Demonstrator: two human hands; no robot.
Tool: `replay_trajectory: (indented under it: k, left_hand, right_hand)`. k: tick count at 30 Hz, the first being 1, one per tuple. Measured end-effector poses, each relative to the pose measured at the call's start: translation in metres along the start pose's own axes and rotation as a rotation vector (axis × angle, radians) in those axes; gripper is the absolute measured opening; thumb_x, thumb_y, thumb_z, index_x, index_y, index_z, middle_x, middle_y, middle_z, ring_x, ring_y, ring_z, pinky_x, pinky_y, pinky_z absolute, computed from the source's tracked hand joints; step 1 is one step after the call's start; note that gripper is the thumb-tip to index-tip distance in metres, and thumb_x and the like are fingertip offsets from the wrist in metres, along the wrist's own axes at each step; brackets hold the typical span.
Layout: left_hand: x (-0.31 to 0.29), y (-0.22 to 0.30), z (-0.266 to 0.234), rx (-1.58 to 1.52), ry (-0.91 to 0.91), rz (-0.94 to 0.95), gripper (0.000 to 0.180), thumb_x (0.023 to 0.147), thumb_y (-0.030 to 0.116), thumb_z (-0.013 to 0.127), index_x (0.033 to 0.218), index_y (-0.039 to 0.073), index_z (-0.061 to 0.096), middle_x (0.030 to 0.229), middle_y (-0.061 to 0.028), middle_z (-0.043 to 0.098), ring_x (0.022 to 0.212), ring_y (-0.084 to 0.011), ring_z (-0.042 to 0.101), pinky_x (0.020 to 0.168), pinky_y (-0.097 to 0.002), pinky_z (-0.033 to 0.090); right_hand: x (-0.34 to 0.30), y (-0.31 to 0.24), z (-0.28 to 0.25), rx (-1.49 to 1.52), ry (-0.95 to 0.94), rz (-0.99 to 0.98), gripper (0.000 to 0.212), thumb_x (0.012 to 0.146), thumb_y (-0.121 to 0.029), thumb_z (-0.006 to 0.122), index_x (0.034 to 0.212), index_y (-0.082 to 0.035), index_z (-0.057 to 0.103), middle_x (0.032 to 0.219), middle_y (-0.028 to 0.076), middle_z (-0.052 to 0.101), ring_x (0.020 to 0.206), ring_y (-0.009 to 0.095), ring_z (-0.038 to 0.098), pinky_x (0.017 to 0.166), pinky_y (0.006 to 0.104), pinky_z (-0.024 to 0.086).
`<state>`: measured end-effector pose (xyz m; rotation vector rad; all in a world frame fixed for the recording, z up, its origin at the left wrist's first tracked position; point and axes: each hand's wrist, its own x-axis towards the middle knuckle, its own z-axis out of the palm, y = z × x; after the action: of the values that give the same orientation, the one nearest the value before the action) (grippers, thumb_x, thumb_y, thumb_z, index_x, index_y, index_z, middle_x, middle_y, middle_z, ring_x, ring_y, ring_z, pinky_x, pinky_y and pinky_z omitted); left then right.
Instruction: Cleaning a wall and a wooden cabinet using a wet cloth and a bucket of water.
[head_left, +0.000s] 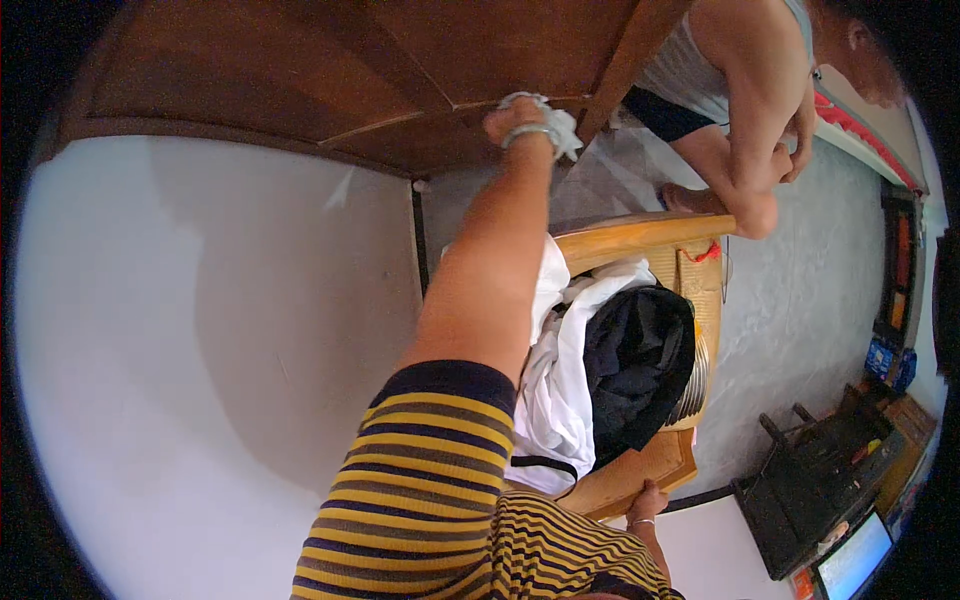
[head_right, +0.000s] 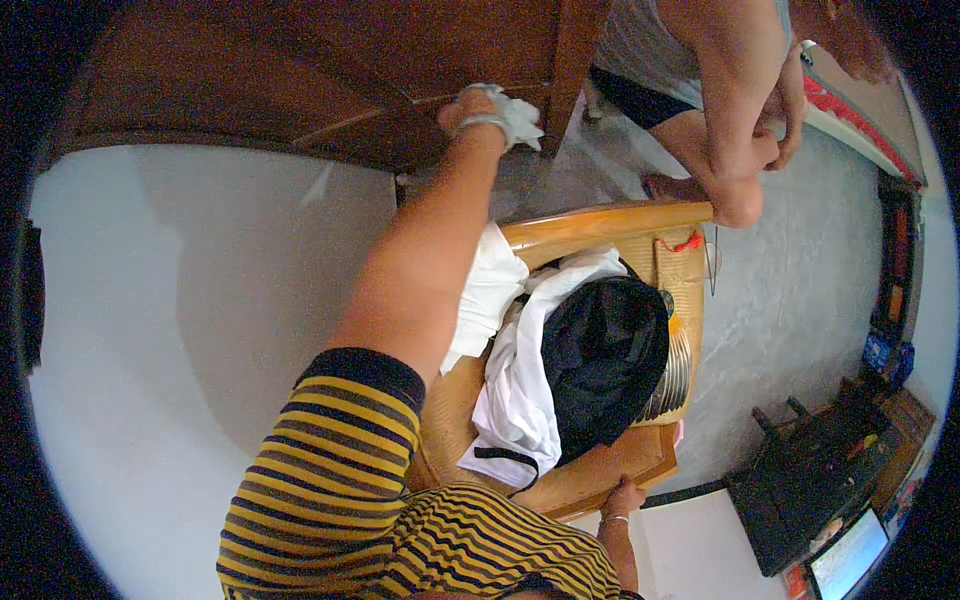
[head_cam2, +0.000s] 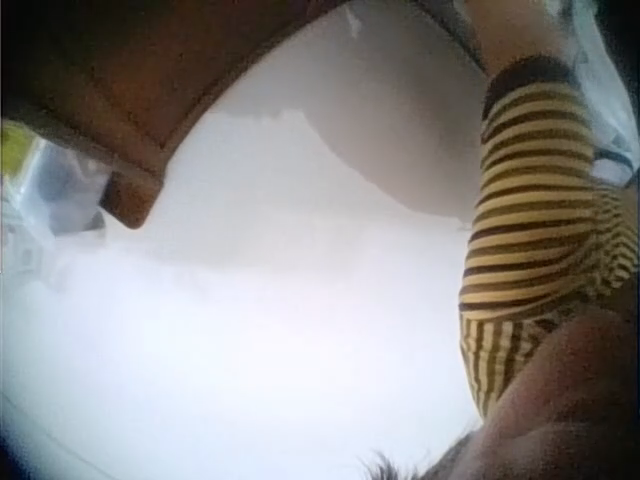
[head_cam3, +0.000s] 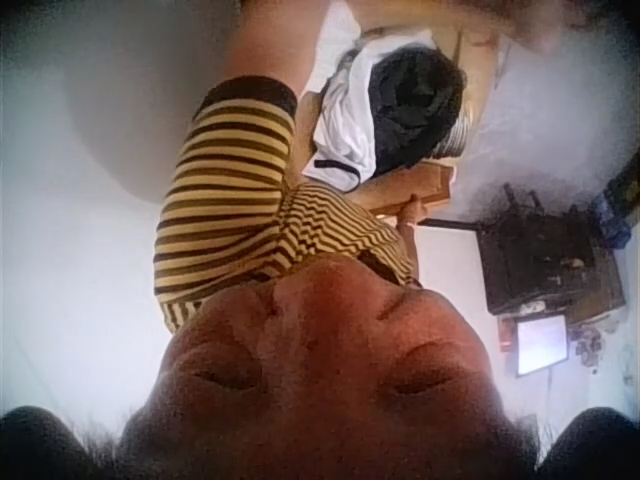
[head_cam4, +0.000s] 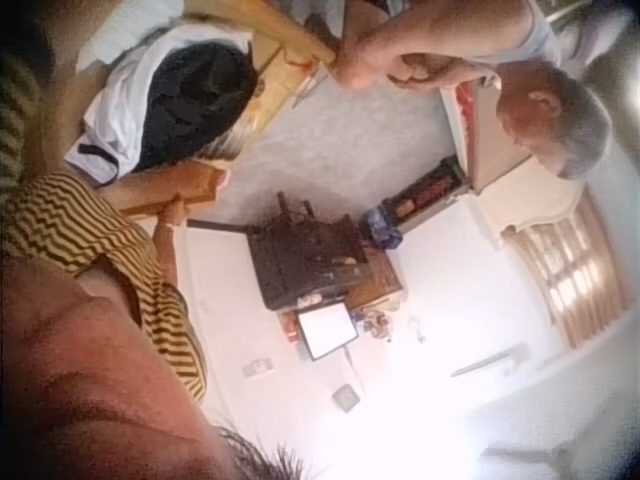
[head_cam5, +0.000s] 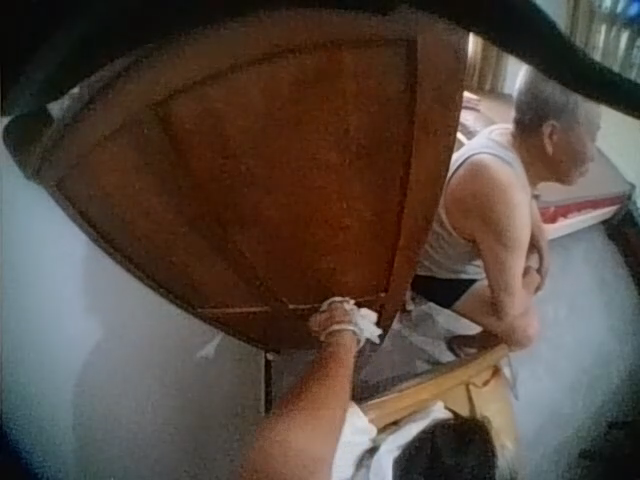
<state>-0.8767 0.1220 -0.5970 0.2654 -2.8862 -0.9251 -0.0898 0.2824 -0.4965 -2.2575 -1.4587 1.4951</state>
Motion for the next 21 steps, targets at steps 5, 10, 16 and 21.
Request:
replay_trajectory:
  k: [5, 10, 16, 21]
  left_hand:
    - [-0.080, 0.053, -0.031, -0.311, -0.447, -0.441, 0.061, 0.065, 0.047, 0.067, 0.118, 0.017, 0.055, 0.122, -0.0050, 0.053, 0.111, -0.0209, 0.052, 0.083, -0.0402, 0.048]
    - [-0.083, 0.053, -0.053, -0.499, -0.244, -0.492, 0.053, 0.068, 0.045, 0.065, 0.110, 0.015, 0.058, 0.112, -0.0059, 0.058, 0.104, -0.0217, 0.056, 0.081, -0.0375, 0.049]
    - [-0.129, 0.167, -0.044, 0.394, -0.633, 0.095, 0.055, 0.067, 0.045, 0.069, 0.108, 0.010, 0.059, 0.108, -0.0126, 0.061, 0.099, -0.0275, 0.059, 0.084, -0.0369, 0.048]
    - [-0.142, 0.192, 0.011, -0.282, -0.626, -0.354, 0.029, 0.081, 0.029, 0.054, 0.100, 0.009, 0.062, 0.100, -0.0141, 0.062, 0.092, -0.0275, 0.061, 0.077, -0.0398, 0.049]
  right_hand:
    - [0.016, 0.010, -0.048, 0.081, 0.225, -0.028, 0.031, 0.064, -0.009, 0.063, 0.086, 0.012, 0.056, 0.085, 0.014, 0.060, 0.069, 0.024, 0.054, 0.066, 0.0365, 0.047]
    - [0.021, 0.013, -0.043, 0.019, 0.177, 0.023, 0.034, 0.065, -0.009, 0.062, 0.090, 0.012, 0.056, 0.086, 0.013, 0.061, 0.072, 0.024, 0.056, 0.067, 0.0360, 0.047]
    - [0.017, 0.009, -0.045, -0.034, 0.256, 0.022, 0.031, 0.064, -0.009, 0.059, 0.088, 0.011, 0.057, 0.086, 0.012, 0.060, 0.072, 0.024, 0.056, 0.066, 0.0363, 0.046]
    - [0.028, 0.031, -0.054, -0.042, 0.231, 0.017, 0.028, 0.064, -0.009, 0.059, 0.084, 0.011, 0.057, 0.082, 0.011, 0.059, 0.069, 0.023, 0.055, 0.063, 0.0356, 0.045]
